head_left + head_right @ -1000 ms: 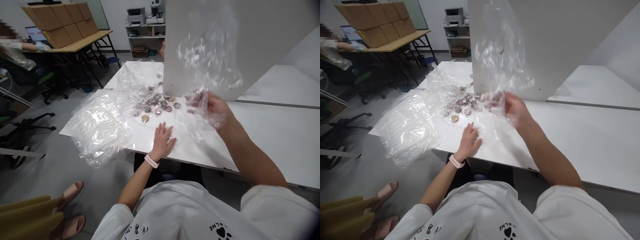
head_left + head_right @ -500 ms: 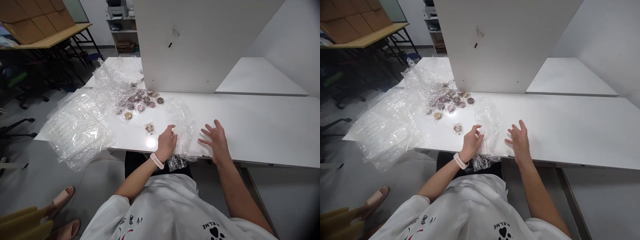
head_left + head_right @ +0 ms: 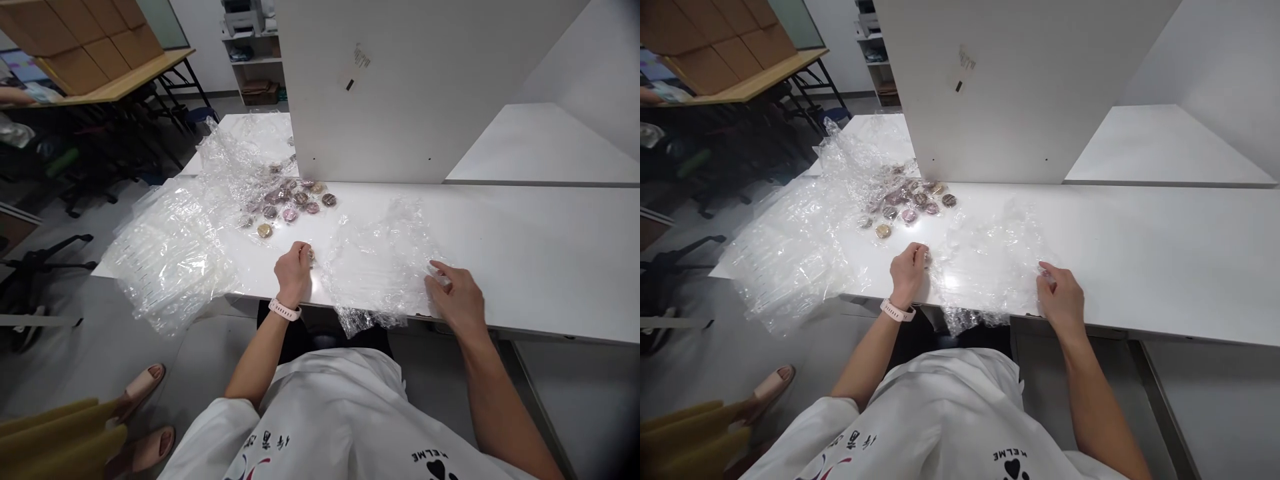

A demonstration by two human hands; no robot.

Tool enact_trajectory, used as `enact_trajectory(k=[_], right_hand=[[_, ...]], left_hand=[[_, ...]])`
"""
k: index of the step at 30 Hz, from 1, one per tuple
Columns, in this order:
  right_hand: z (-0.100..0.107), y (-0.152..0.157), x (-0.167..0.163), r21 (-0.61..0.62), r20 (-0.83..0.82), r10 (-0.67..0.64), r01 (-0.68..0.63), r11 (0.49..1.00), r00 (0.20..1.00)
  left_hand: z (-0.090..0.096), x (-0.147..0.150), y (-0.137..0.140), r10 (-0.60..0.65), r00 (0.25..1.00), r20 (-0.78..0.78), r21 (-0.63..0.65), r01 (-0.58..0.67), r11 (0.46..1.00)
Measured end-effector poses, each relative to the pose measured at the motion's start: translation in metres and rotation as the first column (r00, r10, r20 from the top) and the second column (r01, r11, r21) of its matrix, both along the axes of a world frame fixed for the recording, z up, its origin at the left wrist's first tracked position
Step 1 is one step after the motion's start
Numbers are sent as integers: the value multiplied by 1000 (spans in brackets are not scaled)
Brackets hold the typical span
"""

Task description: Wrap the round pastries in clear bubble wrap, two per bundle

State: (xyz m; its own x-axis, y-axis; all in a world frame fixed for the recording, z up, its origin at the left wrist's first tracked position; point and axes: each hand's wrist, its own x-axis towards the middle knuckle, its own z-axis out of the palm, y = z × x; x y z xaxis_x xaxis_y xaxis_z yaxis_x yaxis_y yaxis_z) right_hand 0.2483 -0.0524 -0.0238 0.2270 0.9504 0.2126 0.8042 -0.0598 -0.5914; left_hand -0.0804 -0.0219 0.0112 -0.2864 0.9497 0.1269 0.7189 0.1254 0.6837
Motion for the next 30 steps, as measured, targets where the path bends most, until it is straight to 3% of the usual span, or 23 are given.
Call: enact_trajectory(k=[2,5,6,8,10,12,17,20,23,26,30], right_hand=[[10,-6,1,33,216,-59,53,998,975],[29,-10,-16,233,382,-80,-12,972,921],[33,-10,-26,288,390,-14,-108,952,921],[34,-7,-49,285,374,243,-360,888,895],[27,-3,-71,174,334,501,-575,800,798],[13,0,-85,50,300,619,-660,750,726],[-9,2,-91,-20,291,621,-644,764,728],[-8,1,-88,-9,290,618,-644,765,730],[-6,0,-89,-10,292,617,-643,766,731],[-7,0,-90,-9,298,610,-637,771,734],[-9,1,-93,-15,324,603,-633,774,729]], left_hand=[[0,-10,-2,-11,995,-98,52,16,998],[2,-21,-3,-192,937,-291,85,226,971],[3,-23,-3,-268,900,-345,40,300,953],[3,-26,-1,-385,834,-395,-89,382,920],[3,-28,2,-434,817,-379,-162,403,901],[2,-29,4,-433,827,-360,-141,410,901],[4,-36,15,-332,877,-348,-62,332,941],[15,-57,29,-183,974,-134,-2,184,983],[25,-90,49,-41,999,28,18,40,999],[27,-116,65,-3,993,-116,-22,1,1000],[18,-121,74,-142,967,-210,-161,109,981]])
